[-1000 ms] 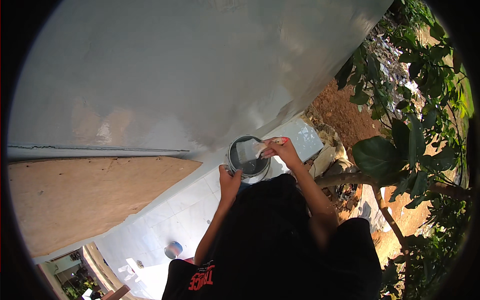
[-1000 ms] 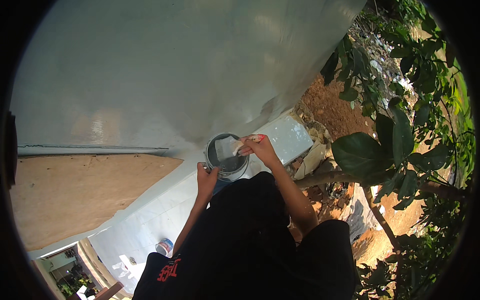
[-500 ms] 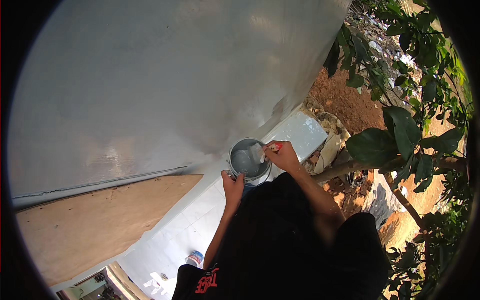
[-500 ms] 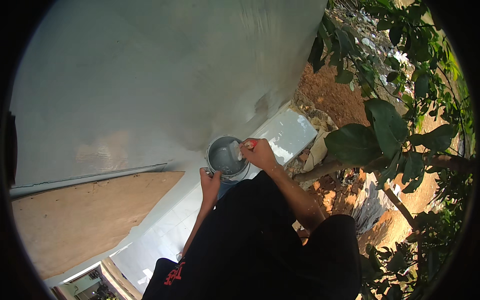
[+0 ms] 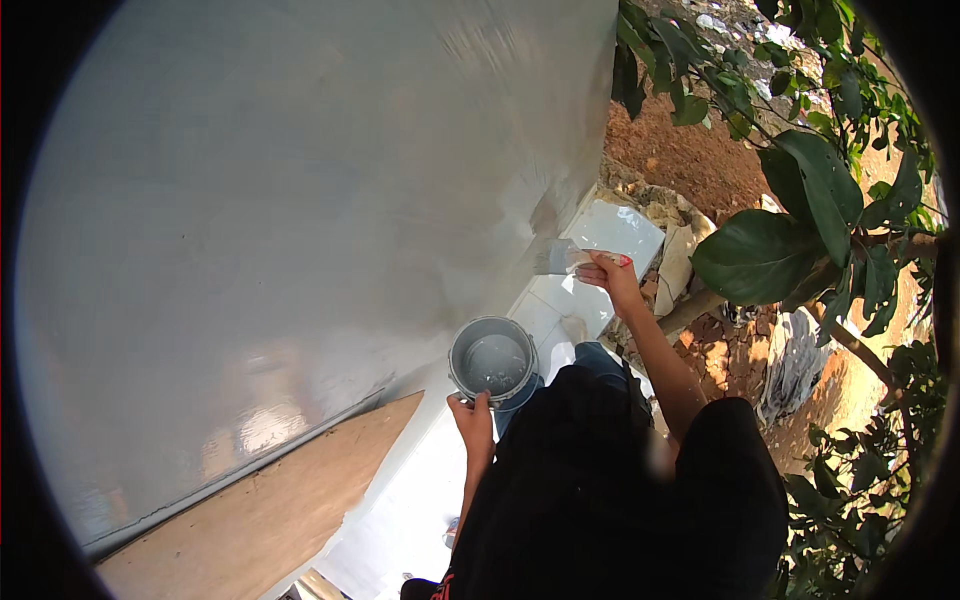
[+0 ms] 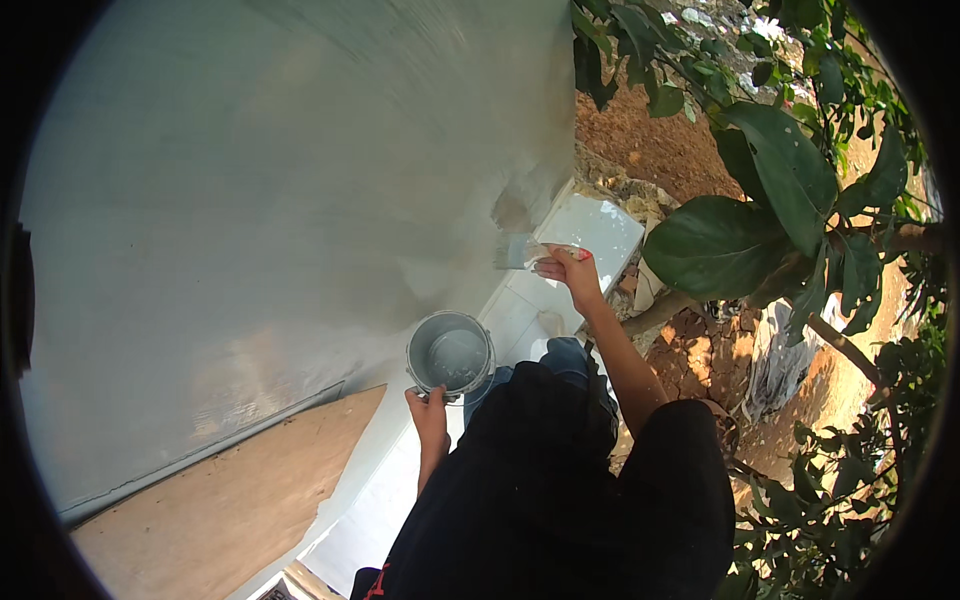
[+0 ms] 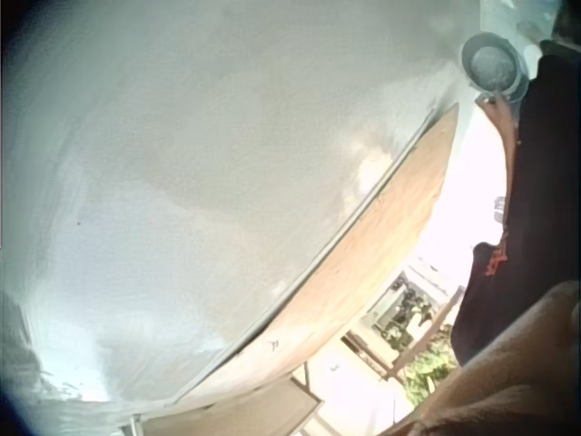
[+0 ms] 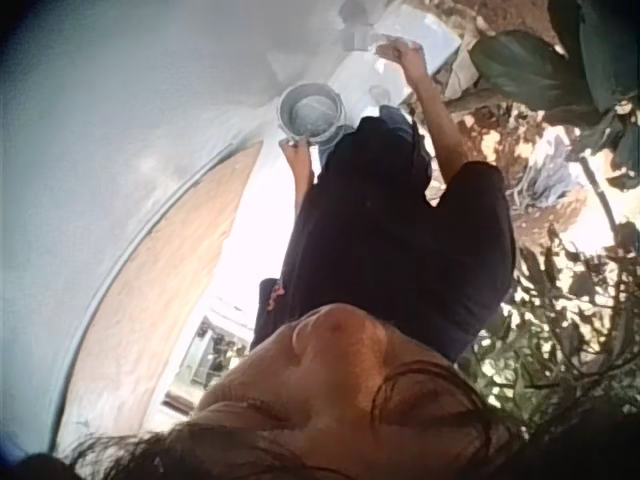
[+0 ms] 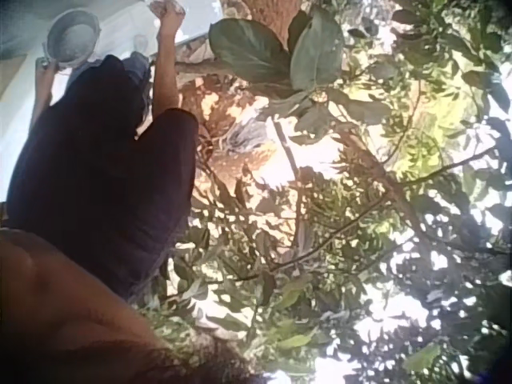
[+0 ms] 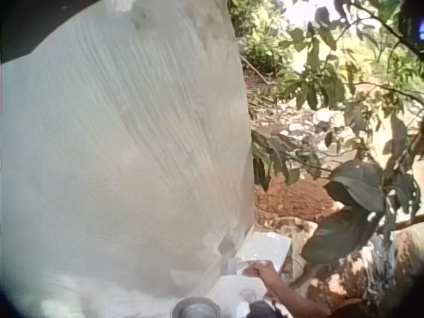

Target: The person paints a wall with a paint brush, dipping the brush into a paint bucket and applying paint to the wall in strokes.

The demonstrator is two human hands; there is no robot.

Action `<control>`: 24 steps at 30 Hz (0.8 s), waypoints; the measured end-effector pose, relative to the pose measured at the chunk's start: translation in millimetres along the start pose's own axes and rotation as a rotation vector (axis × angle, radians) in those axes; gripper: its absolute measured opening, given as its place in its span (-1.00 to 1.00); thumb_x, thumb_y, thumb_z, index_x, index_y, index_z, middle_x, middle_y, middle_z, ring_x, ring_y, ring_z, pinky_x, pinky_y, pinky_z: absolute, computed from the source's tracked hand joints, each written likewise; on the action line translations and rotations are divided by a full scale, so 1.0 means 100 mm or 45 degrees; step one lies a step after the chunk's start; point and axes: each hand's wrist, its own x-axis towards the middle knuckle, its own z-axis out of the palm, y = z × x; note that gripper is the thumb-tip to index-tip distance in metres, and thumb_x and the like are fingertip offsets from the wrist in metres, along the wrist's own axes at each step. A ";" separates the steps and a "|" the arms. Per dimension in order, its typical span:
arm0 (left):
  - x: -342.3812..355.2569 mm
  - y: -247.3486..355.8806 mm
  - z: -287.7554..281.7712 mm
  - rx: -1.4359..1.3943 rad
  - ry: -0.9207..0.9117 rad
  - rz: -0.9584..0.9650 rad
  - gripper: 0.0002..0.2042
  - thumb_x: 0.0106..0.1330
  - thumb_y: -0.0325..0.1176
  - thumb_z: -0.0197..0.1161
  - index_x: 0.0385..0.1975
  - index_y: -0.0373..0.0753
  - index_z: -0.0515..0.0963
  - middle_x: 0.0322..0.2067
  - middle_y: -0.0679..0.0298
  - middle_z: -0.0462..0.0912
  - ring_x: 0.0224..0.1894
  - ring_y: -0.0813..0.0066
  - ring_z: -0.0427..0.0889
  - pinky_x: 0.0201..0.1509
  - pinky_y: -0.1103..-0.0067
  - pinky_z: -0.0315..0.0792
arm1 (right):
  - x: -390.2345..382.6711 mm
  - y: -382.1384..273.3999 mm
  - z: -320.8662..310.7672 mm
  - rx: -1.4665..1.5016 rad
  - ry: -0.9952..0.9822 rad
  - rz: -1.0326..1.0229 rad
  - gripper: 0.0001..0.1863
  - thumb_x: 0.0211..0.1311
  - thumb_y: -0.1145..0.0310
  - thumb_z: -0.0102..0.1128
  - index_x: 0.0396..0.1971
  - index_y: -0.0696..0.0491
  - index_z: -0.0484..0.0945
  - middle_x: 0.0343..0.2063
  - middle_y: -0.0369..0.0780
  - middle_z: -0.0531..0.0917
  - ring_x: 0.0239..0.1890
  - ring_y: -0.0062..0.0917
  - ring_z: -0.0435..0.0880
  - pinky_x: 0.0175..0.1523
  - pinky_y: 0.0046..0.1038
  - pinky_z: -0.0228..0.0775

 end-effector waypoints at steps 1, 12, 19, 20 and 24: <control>-0.01 0.00 -0.01 0.017 0.006 -0.015 -0.71 0.18 -0.47 0.24 -0.25 -0.28 0.22 -0.50 0.33 0.36 -0.47 0.66 0.32 -0.45 0.63 0.23 | 0.13 0.05 -0.04 0.009 0.015 0.006 -0.70 0.30 0.35 0.10 -0.10 0.27 0.51 -0.32 -0.07 0.67 -0.35 -0.40 0.71 -0.17 -0.41 0.63; 0.00 -0.14 -0.27 0.103 0.038 -0.067 -0.71 0.18 -0.51 0.20 -0.21 -0.32 0.22 -0.35 0.09 0.50 -0.35 0.47 0.50 -0.26 0.53 0.42 | 0.69 0.21 0.47 0.173 0.286 -0.366 -0.73 0.24 0.43 0.13 -0.15 0.31 0.55 -0.33 -0.11 0.66 -0.34 -0.43 0.71 -0.18 -0.48 0.63; -0.06 -0.04 -0.23 0.067 0.050 -0.107 -0.72 0.19 -0.50 0.20 -0.21 -0.33 0.23 -0.33 0.09 0.51 -0.32 0.49 0.48 -0.23 0.54 0.39 | 0.91 0.59 -0.14 0.168 0.442 -0.258 -0.74 0.23 0.42 0.17 -0.16 0.28 0.56 -0.31 -0.11 0.67 -0.30 -0.41 0.71 -0.13 -0.44 0.62; -0.06 -0.04 -0.24 0.074 0.052 -0.109 -0.72 0.19 -0.50 0.20 -0.21 -0.33 0.23 -0.33 0.09 0.51 -0.32 0.49 0.48 -0.23 0.54 0.39 | 1.05 0.70 -0.16 0.175 0.447 -0.208 -0.74 0.24 0.41 0.17 -0.16 0.27 0.57 -0.31 -0.12 0.67 -0.30 -0.42 0.71 -0.14 -0.45 0.62; -0.06 -0.07 -0.28 0.109 0.050 -0.127 -0.71 0.18 -0.52 0.20 -0.20 -0.33 0.23 -0.32 0.08 0.51 -0.31 0.48 0.49 -0.22 0.53 0.39 | 1.35 0.85 0.06 0.160 0.465 -0.207 -0.73 0.22 0.41 0.18 -0.16 0.26 0.58 -0.32 -0.14 0.67 -0.31 -0.46 0.69 -0.16 -0.48 0.61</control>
